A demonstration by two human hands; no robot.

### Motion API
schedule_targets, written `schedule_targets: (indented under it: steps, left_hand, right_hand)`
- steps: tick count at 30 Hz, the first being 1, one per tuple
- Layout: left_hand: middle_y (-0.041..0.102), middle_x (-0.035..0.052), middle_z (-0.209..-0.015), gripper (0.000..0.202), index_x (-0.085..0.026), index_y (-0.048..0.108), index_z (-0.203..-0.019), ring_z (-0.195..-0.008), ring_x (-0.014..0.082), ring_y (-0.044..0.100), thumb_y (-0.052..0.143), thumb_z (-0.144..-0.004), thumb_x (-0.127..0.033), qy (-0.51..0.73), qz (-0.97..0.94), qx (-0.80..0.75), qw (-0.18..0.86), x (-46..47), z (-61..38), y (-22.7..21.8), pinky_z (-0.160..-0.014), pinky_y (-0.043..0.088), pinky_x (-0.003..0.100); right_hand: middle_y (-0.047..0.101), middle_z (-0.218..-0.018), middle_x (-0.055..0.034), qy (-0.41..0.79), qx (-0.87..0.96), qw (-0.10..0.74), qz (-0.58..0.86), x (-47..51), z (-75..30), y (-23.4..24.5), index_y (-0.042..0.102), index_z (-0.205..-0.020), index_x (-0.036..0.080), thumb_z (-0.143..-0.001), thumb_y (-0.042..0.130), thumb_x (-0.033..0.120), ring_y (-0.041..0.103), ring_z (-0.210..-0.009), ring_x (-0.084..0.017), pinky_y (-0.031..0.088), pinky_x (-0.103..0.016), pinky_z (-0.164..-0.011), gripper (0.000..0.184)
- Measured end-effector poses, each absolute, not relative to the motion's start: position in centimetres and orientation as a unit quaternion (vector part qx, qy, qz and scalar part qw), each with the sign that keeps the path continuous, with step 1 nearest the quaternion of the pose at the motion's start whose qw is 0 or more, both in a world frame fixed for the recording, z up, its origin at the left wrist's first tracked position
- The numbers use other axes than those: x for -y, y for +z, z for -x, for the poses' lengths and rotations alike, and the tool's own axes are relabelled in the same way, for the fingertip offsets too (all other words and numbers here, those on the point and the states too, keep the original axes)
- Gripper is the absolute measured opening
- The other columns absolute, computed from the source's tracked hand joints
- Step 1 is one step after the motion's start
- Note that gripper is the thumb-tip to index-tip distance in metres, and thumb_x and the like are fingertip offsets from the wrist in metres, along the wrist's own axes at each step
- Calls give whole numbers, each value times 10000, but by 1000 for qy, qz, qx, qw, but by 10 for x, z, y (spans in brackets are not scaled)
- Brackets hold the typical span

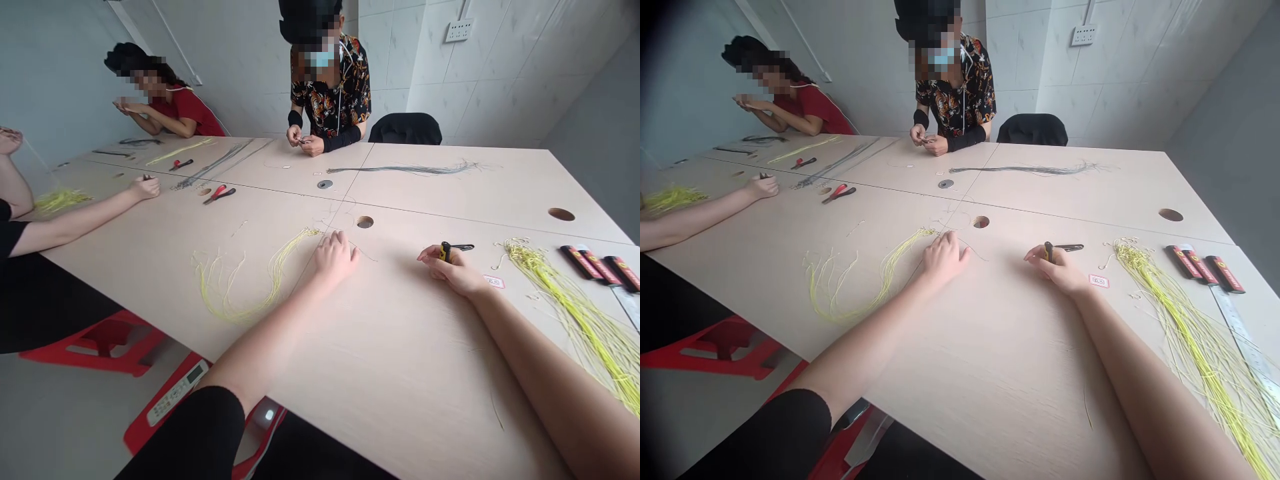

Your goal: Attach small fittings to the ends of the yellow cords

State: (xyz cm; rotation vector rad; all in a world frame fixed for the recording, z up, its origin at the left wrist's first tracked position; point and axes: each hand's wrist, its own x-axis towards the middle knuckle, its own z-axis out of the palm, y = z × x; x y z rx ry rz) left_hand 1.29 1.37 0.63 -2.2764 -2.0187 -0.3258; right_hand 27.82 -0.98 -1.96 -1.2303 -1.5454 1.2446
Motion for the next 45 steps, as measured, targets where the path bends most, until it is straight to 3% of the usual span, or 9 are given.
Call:
schedule_targets:
  steps: [3,10,17,27,34,39,45]
  left_hand:
    - [541,307,-1272,528,-32,488,-1198,-1069,343,611,437,-894,-461,-57,718,693,34,-14,-13,5,-754,500,355]
    - [543,306,-1281,545,-46,512,-1167,-917,297,671,417,-895,-508,-32,717,696,27,-15,-13,4,-683,491,315]
    - [625,279,-1141,516,-64,515,-1147,-918,305,670,442,-884,-502,-32,705,709,13,-14,-15,7,-690,491,321]
    - [634,239,-1037,487,-67,544,-1089,-810,290,662,473,-867,-494,-51,711,701,23,-12,-15,9,-637,458,326]
    - [670,146,-744,265,-114,608,-961,-716,260,660,462,-880,-320,-63,752,655,32,1,-22,11,-616,413,306]
    - [676,82,-707,250,-169,632,-826,-646,212,635,433,-879,-309,-95,807,582,10,12,-30,11,-559,351,275]
    - [661,21,-674,232,-184,615,-712,-541,121,539,440,-847,-254,-182,904,387,7,17,-35,0,-489,245,244]
  right_hand:
    - [354,-560,51,514,595,395,475,8,-280,-20,594,-828,186,-754,651,570,300,-471,-79,233,-257,-470,395]
    - [407,-580,37,508,606,375,484,8,-280,-21,594,-835,180,-763,648,570,328,-479,-82,253,-260,-471,400]
    - [394,-579,37,509,610,361,489,8,-282,-22,590,-850,187,-773,634,578,337,-483,-90,256,-262,-473,401]
    - [406,-587,33,500,614,359,494,9,-279,-16,605,-837,185,-763,638,562,348,-494,-90,257,-261,-478,386]
    - [414,-595,32,488,620,353,504,9,-279,-16,600,-848,187,-779,619,551,359,-502,-94,266,-259,-490,371]
    - [436,-616,24,483,625,352,502,8,-277,-14,607,-838,180,-769,623,556,363,-508,-93,272,-263,-496,383]
    - [466,-642,14,493,614,361,500,8,-277,-14,612,-820,177,-752,642,533,363,-507,-91,282,-267,-495,364]
